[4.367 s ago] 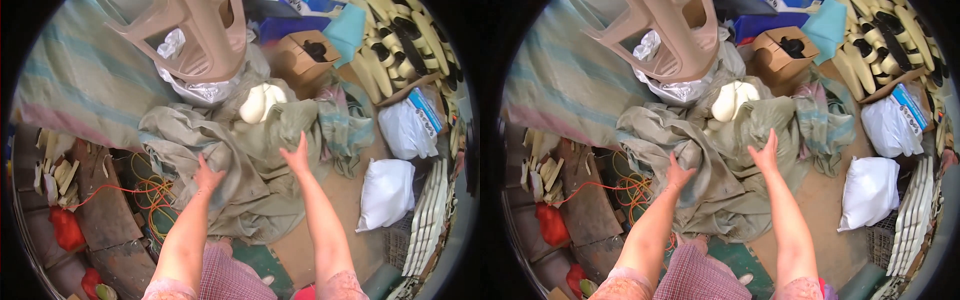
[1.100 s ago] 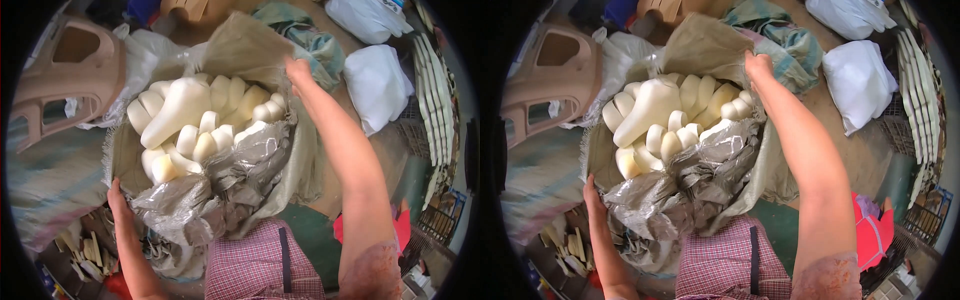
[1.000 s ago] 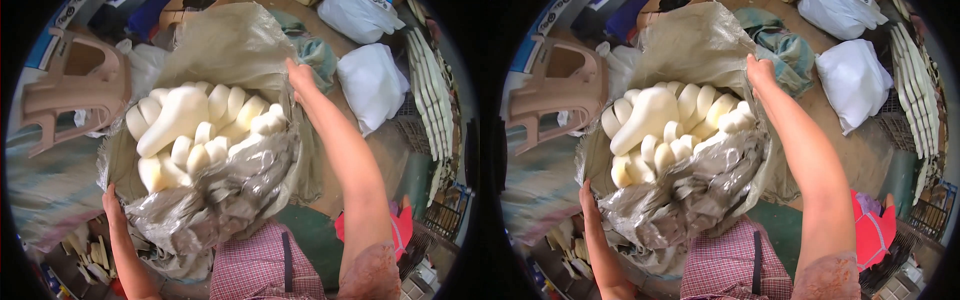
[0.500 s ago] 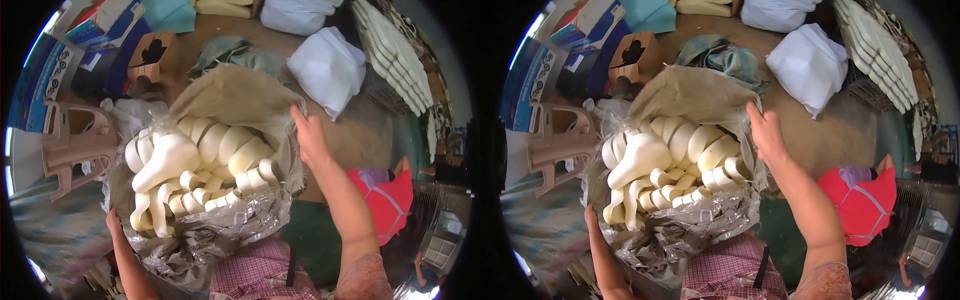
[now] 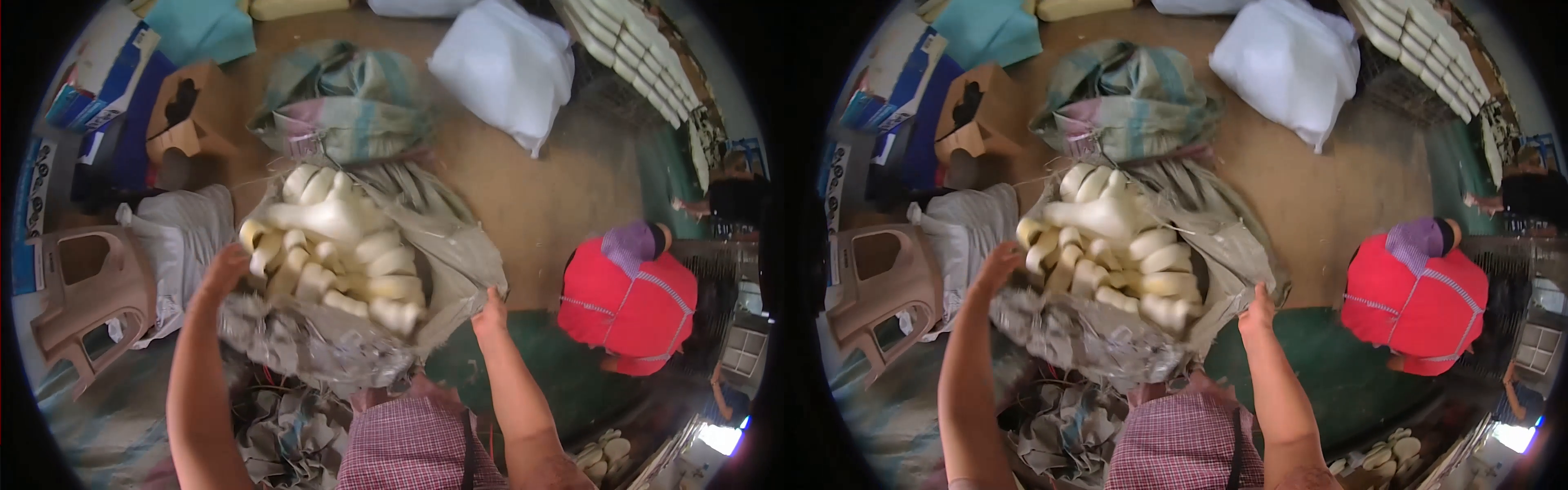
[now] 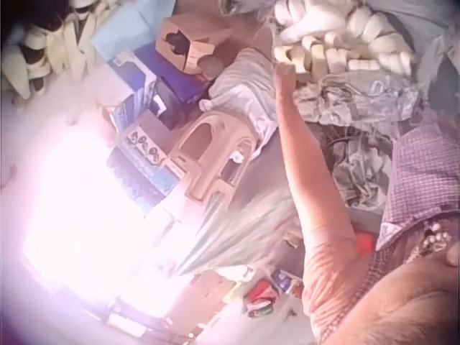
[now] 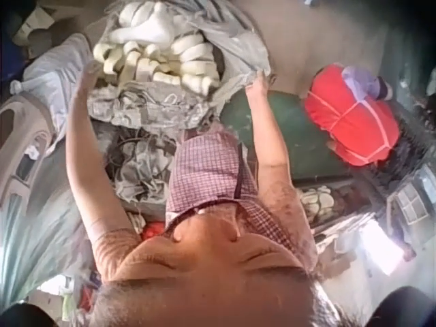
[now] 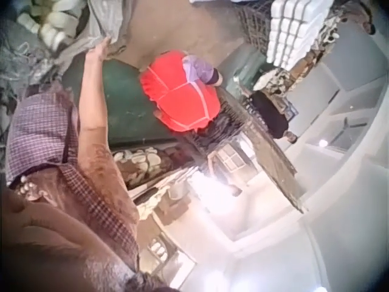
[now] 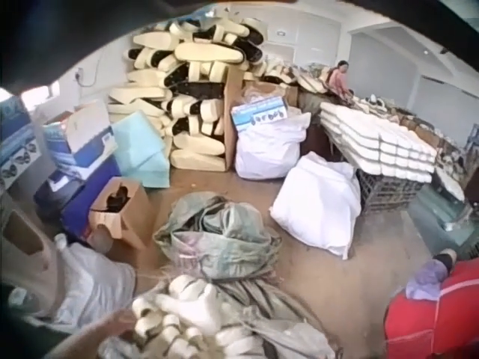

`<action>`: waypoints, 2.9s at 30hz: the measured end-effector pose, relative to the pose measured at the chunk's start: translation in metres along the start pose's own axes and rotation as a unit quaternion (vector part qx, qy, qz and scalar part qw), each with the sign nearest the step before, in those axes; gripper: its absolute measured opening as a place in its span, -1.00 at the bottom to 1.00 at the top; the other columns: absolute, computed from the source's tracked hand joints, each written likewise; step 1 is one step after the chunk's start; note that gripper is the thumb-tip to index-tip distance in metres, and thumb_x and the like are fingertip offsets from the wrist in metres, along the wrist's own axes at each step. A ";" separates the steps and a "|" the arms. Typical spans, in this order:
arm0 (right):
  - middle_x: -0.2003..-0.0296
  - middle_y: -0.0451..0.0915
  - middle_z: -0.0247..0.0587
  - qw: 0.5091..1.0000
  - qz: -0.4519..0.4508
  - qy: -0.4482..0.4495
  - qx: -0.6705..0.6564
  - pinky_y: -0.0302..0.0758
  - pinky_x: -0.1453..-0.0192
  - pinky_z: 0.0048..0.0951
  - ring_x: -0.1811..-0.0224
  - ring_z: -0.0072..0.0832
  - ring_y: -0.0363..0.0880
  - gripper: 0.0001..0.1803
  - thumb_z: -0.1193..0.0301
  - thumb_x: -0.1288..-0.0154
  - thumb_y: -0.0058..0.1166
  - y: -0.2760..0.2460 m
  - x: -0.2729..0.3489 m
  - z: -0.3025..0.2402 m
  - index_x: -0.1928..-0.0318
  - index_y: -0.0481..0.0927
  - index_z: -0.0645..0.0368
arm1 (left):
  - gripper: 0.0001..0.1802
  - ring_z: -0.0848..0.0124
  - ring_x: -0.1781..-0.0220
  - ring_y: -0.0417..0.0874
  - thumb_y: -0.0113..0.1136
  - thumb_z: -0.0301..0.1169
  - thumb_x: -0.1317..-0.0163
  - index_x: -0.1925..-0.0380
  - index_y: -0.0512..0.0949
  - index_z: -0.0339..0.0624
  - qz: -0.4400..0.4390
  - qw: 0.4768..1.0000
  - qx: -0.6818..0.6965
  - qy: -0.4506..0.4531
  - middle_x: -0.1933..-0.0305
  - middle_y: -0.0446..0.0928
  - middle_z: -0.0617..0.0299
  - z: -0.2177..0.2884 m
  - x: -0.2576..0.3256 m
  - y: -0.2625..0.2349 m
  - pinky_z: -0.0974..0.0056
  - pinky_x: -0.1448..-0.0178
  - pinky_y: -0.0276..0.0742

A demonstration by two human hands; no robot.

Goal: Applying adhesive to bicycle seat covers using a spray gun and handing them to a coworker in a manufacturing facility.

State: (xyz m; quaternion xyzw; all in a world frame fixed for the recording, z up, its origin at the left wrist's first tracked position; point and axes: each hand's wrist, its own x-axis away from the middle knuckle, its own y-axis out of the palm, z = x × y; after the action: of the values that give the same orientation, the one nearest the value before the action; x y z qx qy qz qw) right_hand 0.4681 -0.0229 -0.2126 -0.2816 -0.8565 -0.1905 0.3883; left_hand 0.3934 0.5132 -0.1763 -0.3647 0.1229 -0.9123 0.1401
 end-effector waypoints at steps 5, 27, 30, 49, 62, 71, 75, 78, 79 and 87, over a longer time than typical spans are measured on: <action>0.20 0.53 -0.29 0.990 0.009 0.074 0.120 0.41 0.53 -0.35 0.30 -0.44 0.54 -0.63 0.12 -0.34 0.00 -0.004 -0.048 0.029 0.02 0.45 0.11 | -0.66 0.03 0.04 0.50 0.31 -0.40 0.03 0.19 0.55 -0.19 0.013 0.877 -0.330 0.350 0.16 0.53 -0.01 0.008 0.011 0.212 0.08 -0.11 0.41; -0.05 0.47 0.16 0.297 -0.303 -0.185 0.886 0.36 -0.24 -0.14 -0.16 0.00 0.42 -0.50 0.55 -0.17 -0.12 0.082 -0.160 0.120 -0.17 0.34 0.31 | -0.23 -0.03 -0.47 -0.07 0.38 -0.14 0.11 -0.20 0.34 0.25 -0.081 0.826 -0.524 0.192 -0.42 0.08 0.19 -0.109 0.047 0.248 -0.30 -0.36 -0.07; -0.04 0.46 0.22 0.440 -0.388 -0.297 0.753 0.36 -0.22 -0.13 -0.16 0.03 0.40 -0.53 0.55 -0.14 -0.11 0.104 -0.180 0.177 -0.12 0.36 0.35 | -0.24 -0.03 -0.48 -0.09 0.38 -0.17 0.12 -0.19 0.35 0.27 -0.050 0.843 -0.498 0.200 -0.43 0.08 0.19 -0.117 0.055 0.246 -0.30 -0.38 -0.11; 0.06 0.48 0.00 0.280 -0.313 -0.333 0.844 0.54 0.10 -0.18 0.02 -0.18 0.51 -0.72 0.45 -0.24 -0.14 0.057 -0.178 0.277 0.03 0.41 0.15 | -0.24 -0.15 -0.44 -0.02 0.40 -0.28 0.20 -0.13 0.38 0.28 -0.044 0.862 -0.465 0.196 -0.41 0.11 0.08 -0.143 0.072 0.234 -0.34 -0.36 -0.14; -0.31 0.12 0.04 0.772 -0.485 -0.041 0.409 0.07 -0.38 0.02 -0.37 0.08 0.02 -0.36 0.27 -0.22 -0.09 0.006 -0.124 0.292 -0.31 0.18 0.16 | -0.35 -0.13 -0.37 0.13 0.34 -0.32 0.29 0.02 0.50 0.01 -0.008 0.902 -0.357 0.242 -0.29 0.27 0.05 -0.104 0.073 0.260 -0.25 -0.34 0.02; -0.03 0.50 -0.05 0.325 -0.433 -0.181 0.821 0.48 -0.08 -0.13 -0.11 -0.14 0.45 -0.52 0.39 -0.07 0.10 0.029 -0.177 0.255 -0.08 0.47 0.09 | -0.58 0.17 -0.30 0.27 0.19 -0.34 -0.03 0.02 0.53 0.09 -0.102 0.762 -0.544 0.337 0.00 0.46 0.25 -0.109 0.004 0.275 -0.22 -0.42 -0.10; 0.20 0.63 -0.01 0.527 -0.355 -0.097 0.766 0.51 0.00 -0.23 0.09 -0.10 0.58 -0.56 0.39 0.09 0.24 0.046 -0.203 0.237 0.09 0.59 0.14 | -0.58 0.19 -0.35 0.21 0.12 -0.37 -0.07 -0.01 0.51 0.13 -0.072 0.790 -0.530 0.300 -0.05 0.43 0.31 -0.119 0.040 0.237 -0.32 -0.36 -0.06; 0.30 0.64 -0.01 0.648 -0.307 -0.085 0.692 0.51 0.08 -0.28 0.22 -0.14 0.62 -0.59 0.38 0.11 0.26 0.040 -0.225 0.228 0.14 0.59 0.18 | -0.54 0.18 -0.36 0.20 0.16 -0.38 -0.03 -0.01 0.51 0.19 -0.048 0.801 -0.528 0.279 -0.05 0.42 0.32 -0.118 0.050 0.236 -0.30 -0.36 -0.04; 0.31 0.63 0.01 0.672 -0.301 -0.084 0.672 0.49 0.09 -0.31 0.24 -0.16 0.61 -0.60 0.41 0.13 0.25 0.035 -0.227 0.228 0.16 0.58 0.21 | -0.55 0.18 -0.36 0.21 0.16 -0.38 -0.03 -0.01 0.51 0.18 -0.043 0.799 -0.529 0.282 -0.06 0.43 0.32 -0.119 0.051 0.238 -0.29 -0.35 -0.04; 0.12 0.48 0.01 0.459 -0.346 -0.311 0.757 0.49 0.01 -0.11 0.07 -0.03 0.49 -0.43 0.40 0.07 0.31 0.028 -0.180 0.253 0.00 0.38 0.15 | -0.55 0.18 -0.36 0.22 0.13 -0.39 -0.04 -0.01 0.52 0.19 -0.043 0.794 -0.538 0.281 -0.06 0.41 0.33 -0.127 0.058 0.241 -0.28 -0.35 -0.02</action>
State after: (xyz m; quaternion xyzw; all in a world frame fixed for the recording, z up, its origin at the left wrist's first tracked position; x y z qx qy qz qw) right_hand 0.4418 0.0769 -0.5066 0.4020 -0.7556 0.5138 0.0592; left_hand 0.3044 0.2844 -0.3082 -0.1140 0.6120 -0.7663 -0.1589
